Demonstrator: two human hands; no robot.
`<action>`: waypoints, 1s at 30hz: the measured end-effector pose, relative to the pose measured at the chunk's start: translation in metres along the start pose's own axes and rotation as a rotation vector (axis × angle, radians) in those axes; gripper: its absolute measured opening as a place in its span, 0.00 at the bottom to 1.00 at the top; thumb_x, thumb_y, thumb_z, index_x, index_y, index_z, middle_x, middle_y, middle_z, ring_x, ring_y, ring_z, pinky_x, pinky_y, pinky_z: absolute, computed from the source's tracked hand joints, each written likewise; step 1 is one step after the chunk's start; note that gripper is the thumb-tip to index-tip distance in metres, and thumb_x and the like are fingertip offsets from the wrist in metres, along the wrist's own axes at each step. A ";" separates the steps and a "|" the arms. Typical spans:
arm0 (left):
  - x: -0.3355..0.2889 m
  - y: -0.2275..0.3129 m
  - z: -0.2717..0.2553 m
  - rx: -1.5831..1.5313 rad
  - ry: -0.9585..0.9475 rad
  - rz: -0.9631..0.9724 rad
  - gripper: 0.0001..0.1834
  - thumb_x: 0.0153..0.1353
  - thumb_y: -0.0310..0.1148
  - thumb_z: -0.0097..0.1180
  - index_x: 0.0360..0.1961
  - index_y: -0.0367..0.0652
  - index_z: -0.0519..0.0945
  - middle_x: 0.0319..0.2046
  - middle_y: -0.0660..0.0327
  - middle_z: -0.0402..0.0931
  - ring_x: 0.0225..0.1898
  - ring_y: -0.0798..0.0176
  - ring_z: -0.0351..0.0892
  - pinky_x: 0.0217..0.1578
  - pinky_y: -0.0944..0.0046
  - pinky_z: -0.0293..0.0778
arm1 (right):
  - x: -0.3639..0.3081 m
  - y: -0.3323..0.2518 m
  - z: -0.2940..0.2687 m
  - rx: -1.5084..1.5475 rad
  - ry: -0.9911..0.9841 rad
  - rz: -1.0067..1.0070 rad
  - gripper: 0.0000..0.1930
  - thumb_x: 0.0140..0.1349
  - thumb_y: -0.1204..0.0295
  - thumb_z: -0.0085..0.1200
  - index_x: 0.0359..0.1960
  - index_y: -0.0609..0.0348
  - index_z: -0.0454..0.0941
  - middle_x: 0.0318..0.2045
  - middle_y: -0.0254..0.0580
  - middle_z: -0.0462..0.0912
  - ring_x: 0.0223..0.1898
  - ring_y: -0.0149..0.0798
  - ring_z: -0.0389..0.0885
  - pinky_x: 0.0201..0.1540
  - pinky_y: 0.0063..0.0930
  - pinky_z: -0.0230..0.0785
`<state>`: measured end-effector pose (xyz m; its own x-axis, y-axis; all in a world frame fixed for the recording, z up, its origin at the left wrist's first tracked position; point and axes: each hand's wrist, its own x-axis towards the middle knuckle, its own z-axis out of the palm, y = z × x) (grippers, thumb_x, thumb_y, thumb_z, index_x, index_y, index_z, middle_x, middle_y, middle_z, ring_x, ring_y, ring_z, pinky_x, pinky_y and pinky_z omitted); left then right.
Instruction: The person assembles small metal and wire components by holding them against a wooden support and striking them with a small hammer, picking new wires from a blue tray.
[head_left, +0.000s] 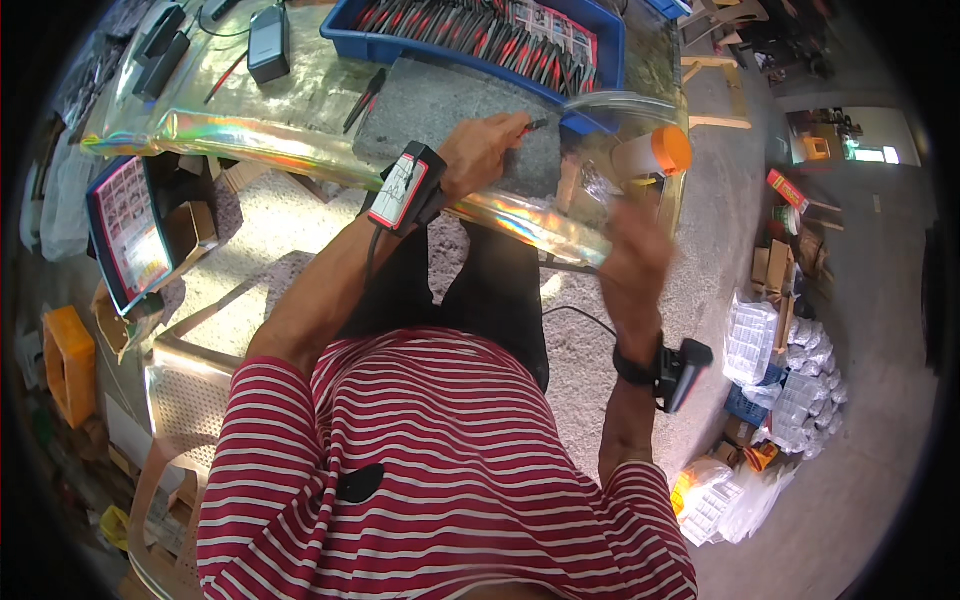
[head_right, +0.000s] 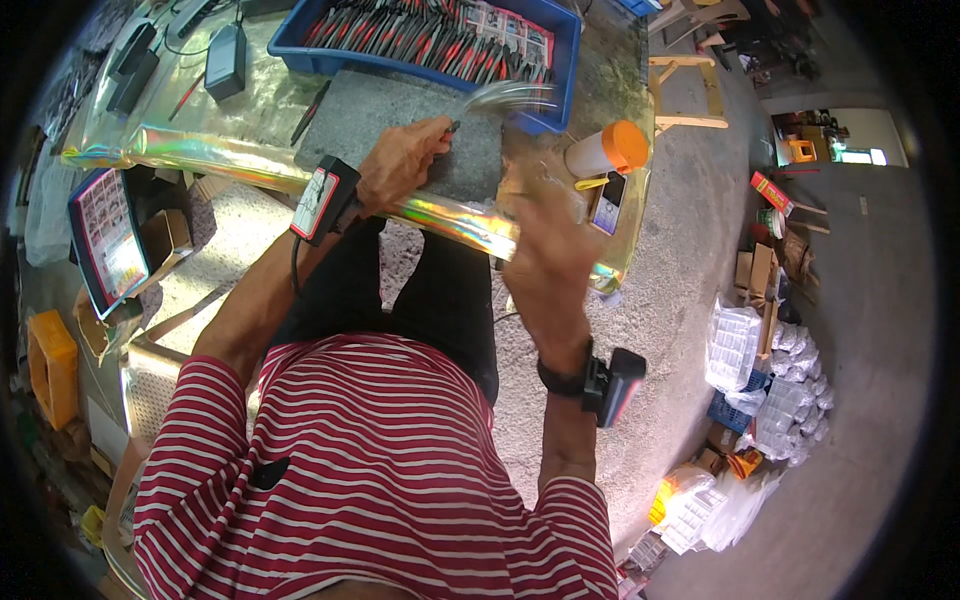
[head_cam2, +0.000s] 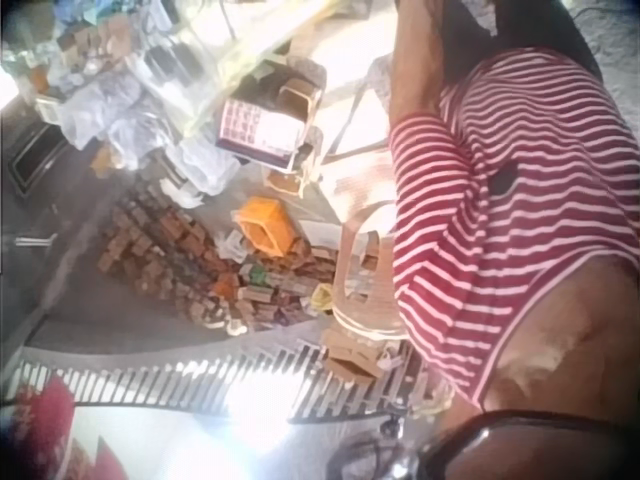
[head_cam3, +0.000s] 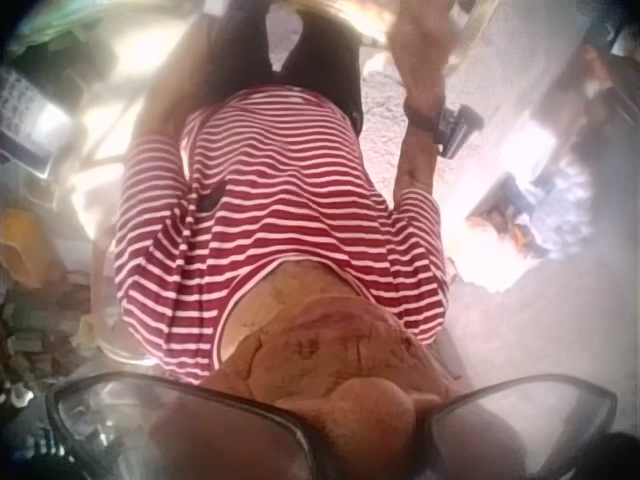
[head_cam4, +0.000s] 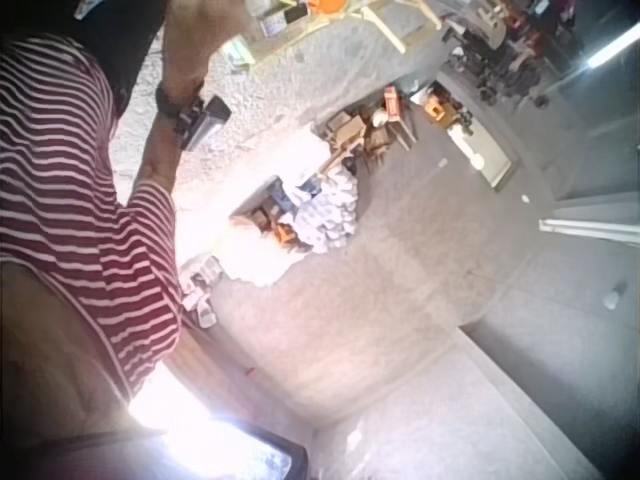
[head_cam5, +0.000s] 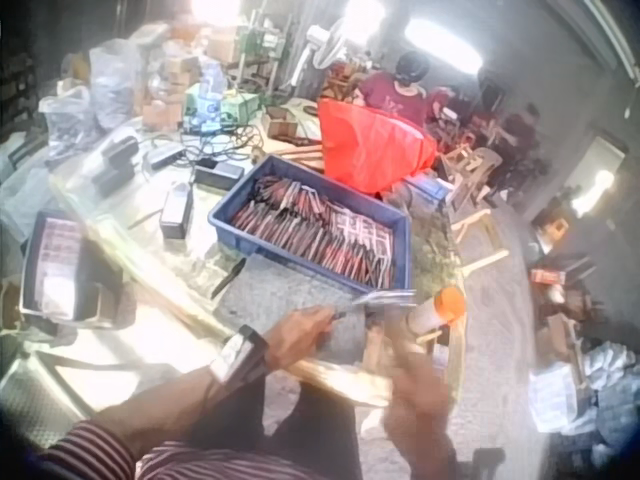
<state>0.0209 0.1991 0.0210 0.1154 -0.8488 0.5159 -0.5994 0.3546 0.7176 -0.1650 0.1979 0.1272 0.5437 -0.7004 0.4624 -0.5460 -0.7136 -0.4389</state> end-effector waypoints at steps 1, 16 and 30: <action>0.002 0.001 -0.002 0.001 -0.022 -0.007 0.12 0.42 0.14 0.47 0.29 0.36 0.62 0.24 0.52 0.69 0.20 0.54 0.70 0.20 0.63 0.66 | 0.002 0.007 0.014 -0.134 -0.107 0.003 0.10 0.52 0.74 0.49 0.35 0.65 0.67 0.19 0.50 0.73 0.17 0.49 0.70 0.18 0.37 0.59; 0.001 -0.009 -0.012 -0.498 -0.017 -0.460 0.05 0.56 0.27 0.44 0.34 0.37 0.65 0.23 0.60 0.70 0.23 0.69 0.72 0.23 0.71 0.70 | -0.033 0.029 0.077 1.146 -0.123 0.932 0.16 0.60 0.61 0.41 0.29 0.65 0.67 0.14 0.37 0.66 0.11 0.22 0.59 0.09 0.13 0.51; 0.042 -0.014 -0.012 -0.889 0.065 -0.553 0.08 0.57 0.32 0.46 0.34 0.37 0.67 0.24 0.55 0.73 0.22 0.66 0.75 0.23 0.66 0.77 | -0.051 0.041 0.101 1.088 -0.303 0.770 0.20 0.61 0.57 0.36 0.28 0.65 0.66 0.18 0.42 0.71 0.17 0.31 0.71 0.20 0.21 0.65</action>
<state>0.0435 0.1633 0.0386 0.2535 -0.9672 0.0164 0.3446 0.1062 0.9327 -0.1511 0.2029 0.0074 0.5267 -0.7968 -0.2960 -0.0754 0.3031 -0.9500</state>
